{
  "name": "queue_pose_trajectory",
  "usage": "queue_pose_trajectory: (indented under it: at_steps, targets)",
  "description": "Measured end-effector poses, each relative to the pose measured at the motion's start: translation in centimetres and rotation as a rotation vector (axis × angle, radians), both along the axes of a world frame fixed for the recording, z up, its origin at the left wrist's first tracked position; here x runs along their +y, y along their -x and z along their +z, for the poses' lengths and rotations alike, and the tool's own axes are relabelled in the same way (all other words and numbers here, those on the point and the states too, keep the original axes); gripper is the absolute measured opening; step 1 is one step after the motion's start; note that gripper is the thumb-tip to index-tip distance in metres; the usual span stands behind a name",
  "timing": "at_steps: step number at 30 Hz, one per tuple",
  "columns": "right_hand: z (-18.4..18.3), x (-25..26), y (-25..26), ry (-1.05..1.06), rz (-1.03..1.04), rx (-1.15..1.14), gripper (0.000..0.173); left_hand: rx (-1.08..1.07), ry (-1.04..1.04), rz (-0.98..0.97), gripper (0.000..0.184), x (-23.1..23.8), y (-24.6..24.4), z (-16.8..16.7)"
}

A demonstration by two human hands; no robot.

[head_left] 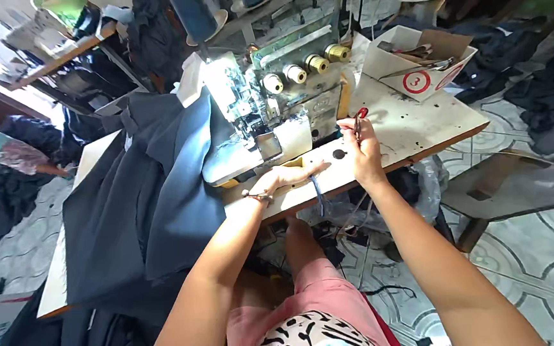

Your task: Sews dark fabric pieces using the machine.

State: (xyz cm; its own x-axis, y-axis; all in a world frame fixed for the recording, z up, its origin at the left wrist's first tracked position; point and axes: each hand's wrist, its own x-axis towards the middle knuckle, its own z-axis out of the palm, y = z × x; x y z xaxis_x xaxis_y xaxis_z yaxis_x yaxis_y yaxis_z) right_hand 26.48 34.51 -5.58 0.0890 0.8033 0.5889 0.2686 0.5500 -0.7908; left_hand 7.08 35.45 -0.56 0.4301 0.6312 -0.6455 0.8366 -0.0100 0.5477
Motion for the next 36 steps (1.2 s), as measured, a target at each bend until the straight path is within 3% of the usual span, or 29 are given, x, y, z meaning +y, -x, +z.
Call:
queue_pose_trajectory:
  at_steps: [4,8,12,13,15,16,19,22,24,27,32,34,36]
  targets:
    - [0.1,-0.1,0.2,0.015,0.016,0.032,0.034,0.097,-0.328,0.108,0.079,-6.1,0.3,4.2]
    - [0.3,-0.3,0.2,0.042,0.010,0.019,0.035,0.039,-0.899,-0.004,0.041,-10.3,2.0,3.4]
    - [0.3,-0.1,0.1,0.042,0.012,-0.002,0.037,-0.086,-0.988,-0.220,0.068,-11.9,0.4,-0.6]
    - [0.3,-0.1,0.2,0.037,0.019,0.002,0.038,-0.096,-1.000,-0.277,0.060,-11.7,0.3,-1.9]
    - [0.2,-0.1,0.3,0.000,0.022,0.030,0.040,-0.159,-1.111,-0.333,0.023,-10.3,0.3,-3.5]
    - [0.1,-0.1,0.3,-0.012,0.018,0.051,0.039,-0.196,-1.152,-0.335,0.015,-9.5,0.6,-3.4]
    - [0.0,-0.2,0.2,-0.020,0.026,0.107,0.040,-0.253,-1.154,-0.254,0.013,-9.0,2.0,-0.5]
    - [-0.1,-0.2,0.1,-0.024,0.055,0.137,0.041,-0.021,-1.092,-0.100,0.019,-8.8,3.6,2.1]
    - [-0.1,-0.1,0.1,-0.036,0.085,0.152,0.042,0.122,-0.947,-0.047,0.027,-8.4,2.9,2.0]
    - [-0.3,0.0,0.0,-0.047,0.089,0.167,0.044,0.184,-0.586,-0.024,0.063,-7.6,1.2,1.5]
    - [-0.5,-0.1,-0.2,-0.041,0.128,0.242,0.046,0.136,-0.195,0.085,0.079,-5.8,-0.1,5.1]
    - [-0.4,-0.2,-0.3,-0.031,0.139,0.259,0.048,0.142,-0.233,0.084,0.081,-6.1,0.3,4.6]
    - [-0.5,0.0,-0.5,-0.034,0.142,0.292,0.053,0.198,-0.421,0.019,0.075,-6.2,0.4,3.3]
